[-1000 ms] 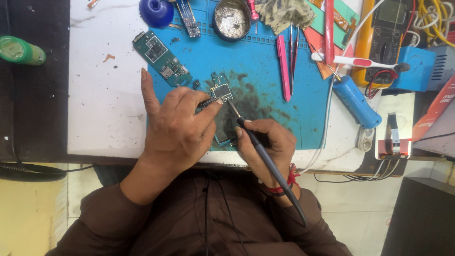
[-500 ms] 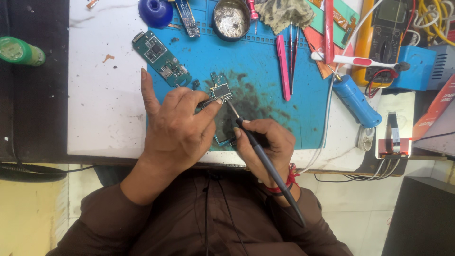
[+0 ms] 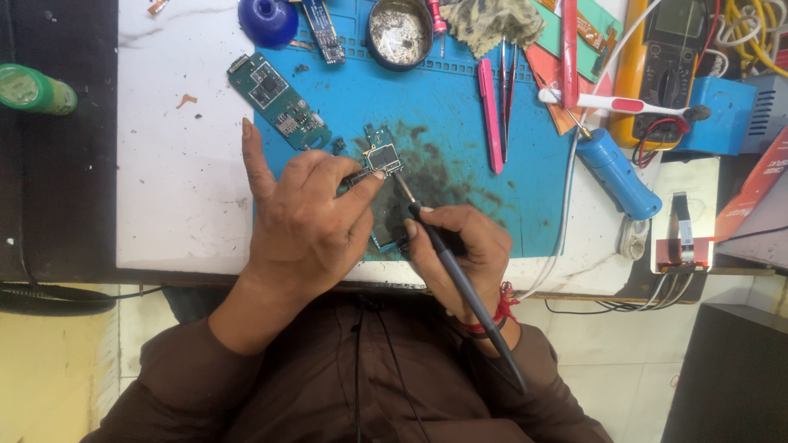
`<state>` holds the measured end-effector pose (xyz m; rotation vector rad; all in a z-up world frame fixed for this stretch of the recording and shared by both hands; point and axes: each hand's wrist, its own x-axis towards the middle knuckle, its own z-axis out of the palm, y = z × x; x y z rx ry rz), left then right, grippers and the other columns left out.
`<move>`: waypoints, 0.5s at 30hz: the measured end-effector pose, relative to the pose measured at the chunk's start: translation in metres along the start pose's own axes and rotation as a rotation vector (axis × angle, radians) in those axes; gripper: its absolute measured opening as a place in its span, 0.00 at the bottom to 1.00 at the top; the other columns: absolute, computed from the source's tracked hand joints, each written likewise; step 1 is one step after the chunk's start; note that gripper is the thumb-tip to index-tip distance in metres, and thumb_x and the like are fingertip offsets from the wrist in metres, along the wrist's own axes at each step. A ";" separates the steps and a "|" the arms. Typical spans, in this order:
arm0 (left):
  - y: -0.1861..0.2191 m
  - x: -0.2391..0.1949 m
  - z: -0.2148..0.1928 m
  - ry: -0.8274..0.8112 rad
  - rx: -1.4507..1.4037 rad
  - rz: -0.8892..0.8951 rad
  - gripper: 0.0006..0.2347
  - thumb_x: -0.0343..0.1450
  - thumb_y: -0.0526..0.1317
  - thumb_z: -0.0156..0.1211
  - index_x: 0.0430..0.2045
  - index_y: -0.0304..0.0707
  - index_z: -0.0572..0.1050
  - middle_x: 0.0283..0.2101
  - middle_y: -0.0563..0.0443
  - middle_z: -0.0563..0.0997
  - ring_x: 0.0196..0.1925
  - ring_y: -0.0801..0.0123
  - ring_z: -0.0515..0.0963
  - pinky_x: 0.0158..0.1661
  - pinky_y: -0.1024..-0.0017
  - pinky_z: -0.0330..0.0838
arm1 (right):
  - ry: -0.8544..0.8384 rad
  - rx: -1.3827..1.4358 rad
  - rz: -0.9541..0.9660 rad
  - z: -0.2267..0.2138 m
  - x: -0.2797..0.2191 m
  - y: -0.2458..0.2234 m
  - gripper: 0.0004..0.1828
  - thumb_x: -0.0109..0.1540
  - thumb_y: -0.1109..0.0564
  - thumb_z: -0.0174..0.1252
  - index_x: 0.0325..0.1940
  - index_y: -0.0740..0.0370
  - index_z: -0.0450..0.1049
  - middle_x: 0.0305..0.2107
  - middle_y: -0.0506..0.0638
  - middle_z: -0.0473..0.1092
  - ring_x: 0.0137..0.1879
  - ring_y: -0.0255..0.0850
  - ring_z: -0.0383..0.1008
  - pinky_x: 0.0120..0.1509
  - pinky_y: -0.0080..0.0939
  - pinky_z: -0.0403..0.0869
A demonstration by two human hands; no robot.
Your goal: The person uses a soldering iron to work on a small green circuit board placed on a blue mat. They repeatedly apply the soldering iron to various points on the board, occasionally using a blue desoldering pump and a cloth to clean the area. The person also uses tweezers to adjust components on the board.
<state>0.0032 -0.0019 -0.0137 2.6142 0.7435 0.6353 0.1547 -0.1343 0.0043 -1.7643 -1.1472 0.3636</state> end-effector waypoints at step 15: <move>0.001 0.000 0.000 0.005 0.004 0.005 0.11 0.71 0.41 0.67 0.46 0.47 0.85 0.47 0.55 0.79 0.56 0.61 0.76 0.73 0.34 0.29 | 0.002 -0.045 -0.026 0.000 0.002 -0.003 0.10 0.58 0.68 0.70 0.40 0.67 0.76 0.30 0.53 0.76 0.32 0.35 0.78 0.36 0.33 0.73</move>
